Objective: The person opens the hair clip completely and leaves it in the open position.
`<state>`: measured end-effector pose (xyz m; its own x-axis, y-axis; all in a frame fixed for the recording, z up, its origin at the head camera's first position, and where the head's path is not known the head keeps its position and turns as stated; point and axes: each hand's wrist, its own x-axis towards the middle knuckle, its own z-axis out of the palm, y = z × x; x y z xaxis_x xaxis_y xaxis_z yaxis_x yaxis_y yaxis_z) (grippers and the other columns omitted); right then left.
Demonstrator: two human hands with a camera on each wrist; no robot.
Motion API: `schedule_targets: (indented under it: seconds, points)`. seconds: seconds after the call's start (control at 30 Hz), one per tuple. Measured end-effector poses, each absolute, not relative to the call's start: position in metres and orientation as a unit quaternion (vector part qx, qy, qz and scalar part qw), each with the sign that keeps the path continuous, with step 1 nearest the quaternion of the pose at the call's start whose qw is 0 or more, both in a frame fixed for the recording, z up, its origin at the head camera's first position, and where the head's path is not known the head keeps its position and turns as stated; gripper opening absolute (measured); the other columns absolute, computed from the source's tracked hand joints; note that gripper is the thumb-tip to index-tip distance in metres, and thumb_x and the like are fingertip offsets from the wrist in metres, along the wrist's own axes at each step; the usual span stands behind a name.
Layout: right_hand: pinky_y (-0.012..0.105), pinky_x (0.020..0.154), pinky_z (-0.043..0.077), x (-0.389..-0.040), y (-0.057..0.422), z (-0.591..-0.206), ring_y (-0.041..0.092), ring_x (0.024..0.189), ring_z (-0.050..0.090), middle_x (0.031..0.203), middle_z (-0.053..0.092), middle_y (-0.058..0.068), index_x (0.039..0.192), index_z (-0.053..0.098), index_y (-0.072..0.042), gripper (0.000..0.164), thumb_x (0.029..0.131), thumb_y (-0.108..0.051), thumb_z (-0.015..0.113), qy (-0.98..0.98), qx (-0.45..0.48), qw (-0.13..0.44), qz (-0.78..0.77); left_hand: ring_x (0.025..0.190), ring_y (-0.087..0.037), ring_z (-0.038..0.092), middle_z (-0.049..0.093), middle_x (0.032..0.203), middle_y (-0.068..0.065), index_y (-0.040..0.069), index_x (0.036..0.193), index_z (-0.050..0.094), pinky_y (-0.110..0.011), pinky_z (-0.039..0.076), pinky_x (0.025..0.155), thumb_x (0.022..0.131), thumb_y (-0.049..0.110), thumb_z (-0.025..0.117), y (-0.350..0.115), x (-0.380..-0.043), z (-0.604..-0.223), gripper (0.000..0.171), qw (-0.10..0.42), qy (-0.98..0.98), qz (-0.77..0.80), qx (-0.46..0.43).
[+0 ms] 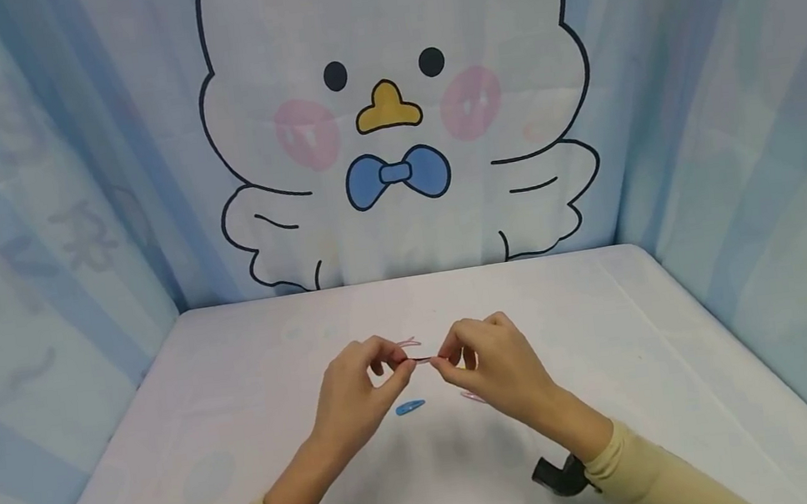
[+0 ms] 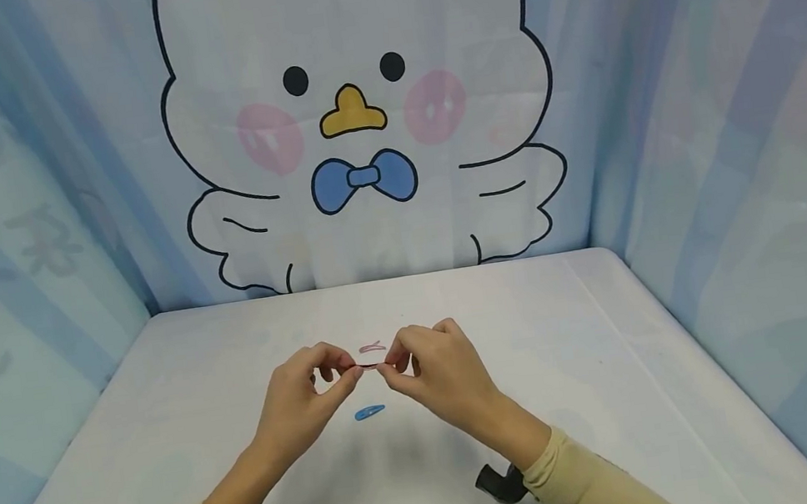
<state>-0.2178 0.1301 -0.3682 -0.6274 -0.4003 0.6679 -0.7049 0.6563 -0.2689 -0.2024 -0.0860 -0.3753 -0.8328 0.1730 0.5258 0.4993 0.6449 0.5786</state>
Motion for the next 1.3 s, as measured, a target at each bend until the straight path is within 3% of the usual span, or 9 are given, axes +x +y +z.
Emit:
schedule_targets:
  seconds: [0.33,0.8,1.3]
  points:
    - [0.029,0.07,0.041,-0.206,0.129,-0.358,0.003,0.061,0.049,0.071,0.065,-0.008,0.082,0.066,-0.014,0.022,0.08,-0.014,0.088,-0.834,0.323,0.336,0.297,0.077,-0.009,0.051,0.067,0.084,0.009,0.016,0.095,0.071,-0.023,0.043,0.061,0.087,0.017,0.085,-0.085,-0.191,-0.364,0.016,0.278,-0.856,-0.38,-0.213]
    - [0.028,0.065,0.042,-0.203,0.131,-0.353,0.006,0.059,0.05,0.071,0.066,-0.004,0.081,0.065,-0.01,0.025,0.076,-0.008,0.09,-0.795,0.336,0.407,0.3,0.078,-0.008,0.053,0.068,0.085,0.006,0.016,0.093,0.071,-0.025,0.045,0.065,0.086,0.013,0.084,-0.081,-0.189,-0.354,0.014,0.333,-0.813,-0.406,-0.251]
    - [0.029,0.066,0.04,-0.2,0.13,-0.35,0.012,0.057,0.05,0.068,0.065,-0.001,0.078,0.063,-0.009,0.026,0.075,-0.006,0.088,-0.776,0.353,0.431,0.296,0.076,-0.008,0.053,0.065,0.08,0.004,0.013,0.089,0.07,-0.024,0.045,0.063,0.086,0.008,0.083,-0.075,-0.187,-0.349,0.014,0.35,-0.798,-0.419,-0.255]
